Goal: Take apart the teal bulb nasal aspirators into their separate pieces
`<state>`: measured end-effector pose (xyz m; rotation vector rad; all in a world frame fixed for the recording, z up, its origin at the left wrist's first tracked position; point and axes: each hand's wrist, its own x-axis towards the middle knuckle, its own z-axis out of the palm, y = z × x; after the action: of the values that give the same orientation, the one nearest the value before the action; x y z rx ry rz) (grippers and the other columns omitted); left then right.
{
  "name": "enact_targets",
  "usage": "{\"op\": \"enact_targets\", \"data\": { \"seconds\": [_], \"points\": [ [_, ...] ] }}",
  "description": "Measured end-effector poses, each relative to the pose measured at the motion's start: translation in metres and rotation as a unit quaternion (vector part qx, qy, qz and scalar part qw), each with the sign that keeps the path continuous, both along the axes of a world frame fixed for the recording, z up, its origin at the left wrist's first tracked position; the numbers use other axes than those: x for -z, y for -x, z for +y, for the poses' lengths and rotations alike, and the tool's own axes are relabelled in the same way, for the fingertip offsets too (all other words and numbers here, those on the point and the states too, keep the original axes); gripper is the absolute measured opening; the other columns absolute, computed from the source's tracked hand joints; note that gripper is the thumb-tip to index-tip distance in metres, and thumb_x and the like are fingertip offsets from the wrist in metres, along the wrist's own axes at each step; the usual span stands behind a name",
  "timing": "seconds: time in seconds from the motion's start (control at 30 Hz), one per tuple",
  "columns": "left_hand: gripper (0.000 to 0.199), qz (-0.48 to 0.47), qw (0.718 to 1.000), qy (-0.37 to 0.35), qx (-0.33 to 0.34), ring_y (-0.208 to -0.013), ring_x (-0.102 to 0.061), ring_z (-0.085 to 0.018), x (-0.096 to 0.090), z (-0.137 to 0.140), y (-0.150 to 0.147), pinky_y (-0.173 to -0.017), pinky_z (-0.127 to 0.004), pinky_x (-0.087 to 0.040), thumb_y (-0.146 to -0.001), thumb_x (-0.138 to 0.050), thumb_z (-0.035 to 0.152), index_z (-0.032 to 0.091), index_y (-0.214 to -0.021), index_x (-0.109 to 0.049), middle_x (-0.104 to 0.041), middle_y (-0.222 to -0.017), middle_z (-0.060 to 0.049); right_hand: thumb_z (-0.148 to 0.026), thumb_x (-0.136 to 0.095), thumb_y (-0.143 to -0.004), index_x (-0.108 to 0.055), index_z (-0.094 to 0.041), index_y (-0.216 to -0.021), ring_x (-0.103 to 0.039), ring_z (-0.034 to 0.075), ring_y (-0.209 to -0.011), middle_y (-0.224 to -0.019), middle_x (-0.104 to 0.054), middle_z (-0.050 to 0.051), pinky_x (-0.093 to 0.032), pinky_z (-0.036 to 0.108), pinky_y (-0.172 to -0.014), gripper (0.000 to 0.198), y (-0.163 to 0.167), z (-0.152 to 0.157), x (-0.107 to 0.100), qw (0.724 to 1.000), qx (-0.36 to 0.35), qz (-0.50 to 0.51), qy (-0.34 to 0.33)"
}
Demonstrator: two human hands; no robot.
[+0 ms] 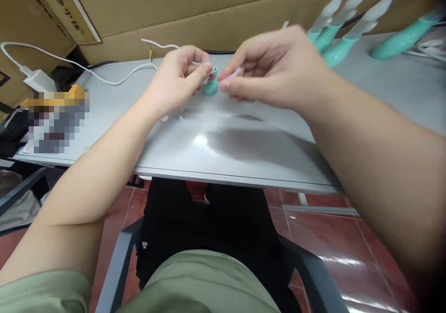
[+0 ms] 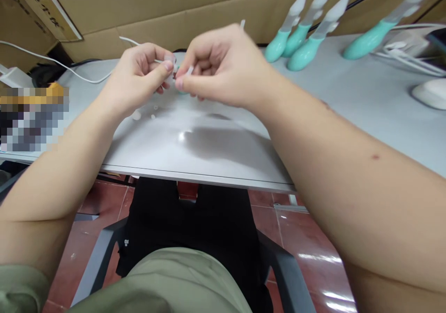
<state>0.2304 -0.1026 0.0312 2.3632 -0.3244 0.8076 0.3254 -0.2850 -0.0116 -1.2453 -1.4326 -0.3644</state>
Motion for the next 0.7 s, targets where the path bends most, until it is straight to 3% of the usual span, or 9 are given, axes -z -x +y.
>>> {"op": "enact_targets", "data": {
  "seconds": [0.07, 0.17, 0.3, 0.43, 0.53, 0.6, 0.7],
  "points": [
    [0.033, 0.005, 1.0, -0.002, 0.013, -0.069, -0.059, 0.0, 0.0, 0.004, -0.002, -0.066, -0.015, -0.048, -0.094, -0.06, 0.036, 0.014, -0.119, -0.062, -0.07, -0.09, -0.003, -0.025, -0.086, -0.077, -0.077, -0.012, -0.087, -0.061, 0.012, -0.06, -0.071, -0.068, 0.006, -0.043, 0.024, -0.052, 0.019, -0.004, 0.003, 0.005, 0.994, 0.01, -0.026, 0.109],
    [0.028, 0.029, 0.999, 0.002, 0.027, -0.08, -0.064, -0.004, 0.002, 0.007, -0.004, -0.079, -0.021, -0.06, -0.092, -0.061, 0.033, 0.015, -0.113, -0.06, -0.067, -0.092, -0.004, -0.028, -0.081, -0.085, -0.079, -0.012, -0.094, -0.059, 0.008, -0.063, -0.073, -0.069, 0.003, -0.043, 0.022, -0.057, 0.019, -0.011, 0.011, 0.011, 0.969, 0.048, -0.093, 0.224],
    [0.023, 0.03, 0.999, 0.013, 0.044, -0.089, -0.069, -0.006, 0.005, 0.002, -0.002, -0.091, -0.026, -0.068, -0.089, -0.063, 0.029, 0.014, -0.106, -0.061, -0.07, -0.109, -0.007, -0.032, -0.083, -0.085, -0.08, -0.014, -0.098, -0.058, 0.007, -0.064, -0.076, -0.069, 0.001, -0.042, 0.023, -0.059, 0.022, -0.014, 0.011, 0.012, 0.952, 0.077, -0.112, 0.273],
    [0.025, 0.008, 0.999, 0.002, 0.031, -0.09, -0.069, -0.006, 0.006, -0.001, 0.001, -0.085, -0.024, -0.067, -0.086, -0.066, 0.032, 0.015, -0.103, -0.063, -0.073, -0.116, -0.007, -0.038, -0.084, -0.083, -0.079, -0.014, -0.094, -0.054, 0.008, -0.063, -0.074, -0.066, 0.002, -0.037, 0.026, -0.057, 0.027, -0.006, 0.001, 0.006, 0.967, 0.075, -0.073, 0.231],
    [0.026, 0.001, 1.0, 0.001, 0.021, -0.086, -0.07, -0.007, 0.007, 0.0, 0.0, -0.08, -0.024, -0.063, -0.085, -0.067, 0.033, 0.015, -0.104, -0.063, -0.073, -0.111, -0.007, -0.034, -0.083, -0.083, -0.067, -0.013, -0.073, -0.045, 0.006, -0.057, -0.066, -0.057, 0.003, -0.029, 0.03, -0.055, 0.028, 0.003, -0.001, 0.002, 0.991, 0.099, -0.012, 0.092],
    [0.027, -0.007, 1.0, -0.004, 0.015, -0.083, -0.07, -0.008, 0.008, 0.001, -0.001, -0.078, -0.025, -0.062, -0.086, -0.068, 0.036, 0.016, -0.103, -0.063, -0.074, -0.104, -0.007, -0.028, -0.087, -0.078, -0.061, -0.015, -0.072, -0.049, 0.007, -0.055, -0.065, -0.057, 0.003, -0.032, 0.03, -0.054, 0.029, 0.007, 0.002, 0.001, 0.993, 0.109, 0.037, 0.002],
    [0.031, -0.017, 1.0, -0.008, 0.021, -0.082, -0.071, -0.009, 0.009, 0.001, 0.0, -0.072, -0.023, -0.058, -0.086, -0.069, 0.039, 0.015, -0.103, -0.061, -0.073, -0.096, -0.006, -0.03, -0.096, -0.071, -0.065, -0.016, -0.081, -0.059, 0.011, -0.059, -0.071, -0.063, 0.003, -0.045, 0.028, -0.055, 0.035, 0.007, 0.009, 0.003, 0.992, 0.086, 0.091, -0.028]
  ]
}}
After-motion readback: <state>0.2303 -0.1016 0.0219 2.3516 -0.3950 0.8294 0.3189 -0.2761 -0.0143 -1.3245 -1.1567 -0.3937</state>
